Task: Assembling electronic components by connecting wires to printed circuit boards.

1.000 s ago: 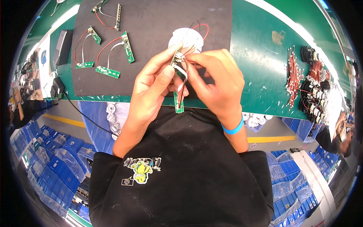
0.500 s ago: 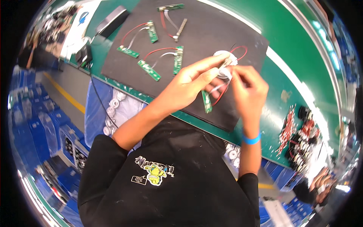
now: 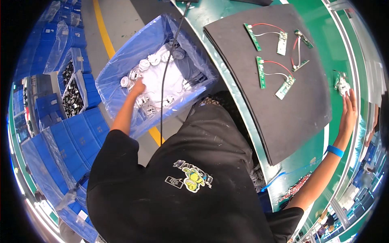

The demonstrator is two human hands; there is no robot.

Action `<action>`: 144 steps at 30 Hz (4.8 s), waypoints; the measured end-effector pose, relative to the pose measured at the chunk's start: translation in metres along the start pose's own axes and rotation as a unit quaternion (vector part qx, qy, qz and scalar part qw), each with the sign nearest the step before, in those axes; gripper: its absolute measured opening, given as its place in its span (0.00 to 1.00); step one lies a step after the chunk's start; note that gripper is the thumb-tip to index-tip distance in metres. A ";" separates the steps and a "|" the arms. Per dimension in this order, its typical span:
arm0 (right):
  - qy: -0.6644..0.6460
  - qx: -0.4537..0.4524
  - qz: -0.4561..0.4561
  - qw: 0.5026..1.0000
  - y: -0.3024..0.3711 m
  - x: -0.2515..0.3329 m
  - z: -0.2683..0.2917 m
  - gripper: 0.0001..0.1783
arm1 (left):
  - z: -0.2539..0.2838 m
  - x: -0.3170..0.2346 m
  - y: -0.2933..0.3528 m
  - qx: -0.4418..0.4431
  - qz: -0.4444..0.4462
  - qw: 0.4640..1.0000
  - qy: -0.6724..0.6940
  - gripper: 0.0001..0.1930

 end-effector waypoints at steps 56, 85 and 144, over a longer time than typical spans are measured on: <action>-0.541 -0.337 -0.092 0.765 0.326 0.056 -0.084 0.14 | 0.229 -0.626 0.159 -0.060 -0.520 0.808 0.271 0.35; -0.049 -0.285 -0.212 0.933 0.280 0.025 -0.042 0.13 | 0.240 -0.561 0.154 0.322 -0.409 0.667 0.533 0.29; 0.326 -0.196 0.210 0.901 0.261 0.067 -0.078 0.10 | 0.212 -0.597 0.179 0.401 -0.212 0.659 0.600 0.19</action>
Point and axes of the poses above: each hand's wrist, its own y-axis away from the middle knuckle, its own z-axis out of the back of the hand, x = y × z, the point moved 3 cm from there along -y, towards the middle knuckle, and after that the axes turned 1 degree about z, right-handed, at the moved point
